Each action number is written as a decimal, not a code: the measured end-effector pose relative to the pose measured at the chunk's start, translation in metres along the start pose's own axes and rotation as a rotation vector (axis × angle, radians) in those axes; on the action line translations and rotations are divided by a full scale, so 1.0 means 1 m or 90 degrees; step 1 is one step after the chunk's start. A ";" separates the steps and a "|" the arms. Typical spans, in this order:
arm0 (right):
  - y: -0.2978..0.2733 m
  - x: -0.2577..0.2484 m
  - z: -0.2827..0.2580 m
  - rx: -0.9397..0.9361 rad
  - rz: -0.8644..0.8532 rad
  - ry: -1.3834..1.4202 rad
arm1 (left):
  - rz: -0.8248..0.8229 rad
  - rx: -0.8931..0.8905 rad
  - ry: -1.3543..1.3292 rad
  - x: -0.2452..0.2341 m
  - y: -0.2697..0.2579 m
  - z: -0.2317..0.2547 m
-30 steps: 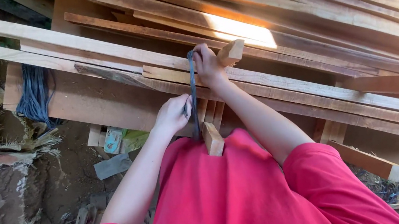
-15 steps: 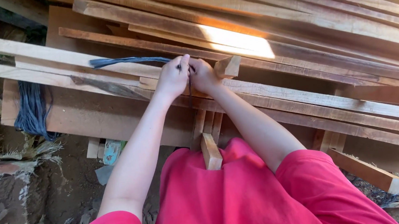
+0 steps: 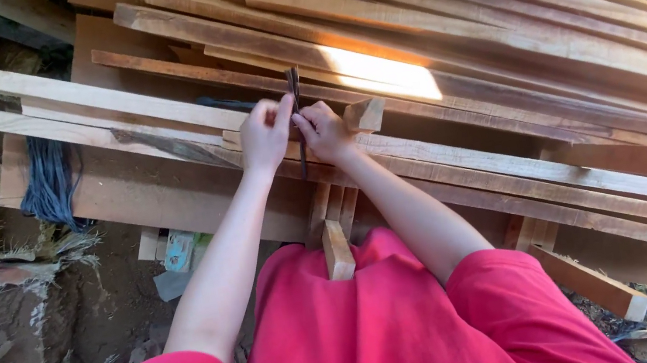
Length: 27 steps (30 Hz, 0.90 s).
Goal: Bundling several thin wood strips together using plastic ties by hand.
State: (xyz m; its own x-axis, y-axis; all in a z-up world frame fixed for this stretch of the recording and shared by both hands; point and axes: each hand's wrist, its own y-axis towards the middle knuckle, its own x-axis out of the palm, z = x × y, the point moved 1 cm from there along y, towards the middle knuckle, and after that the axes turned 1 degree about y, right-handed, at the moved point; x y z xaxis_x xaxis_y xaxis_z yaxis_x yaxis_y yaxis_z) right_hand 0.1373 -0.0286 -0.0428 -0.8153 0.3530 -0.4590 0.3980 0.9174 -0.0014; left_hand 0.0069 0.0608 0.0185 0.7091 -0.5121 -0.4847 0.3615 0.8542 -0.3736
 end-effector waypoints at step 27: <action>0.006 -0.002 -0.014 -0.042 0.087 0.075 | 0.103 0.153 0.000 0.032 -0.040 -0.010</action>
State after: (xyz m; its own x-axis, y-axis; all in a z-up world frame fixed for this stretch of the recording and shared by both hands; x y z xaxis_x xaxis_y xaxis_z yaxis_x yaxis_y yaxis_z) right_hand 0.1354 -0.0208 -0.0301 -0.8011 0.4903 -0.3432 0.4830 0.8683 0.1131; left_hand 0.0092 0.0094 0.0104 0.7695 -0.3673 -0.5225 0.3767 0.9216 -0.0932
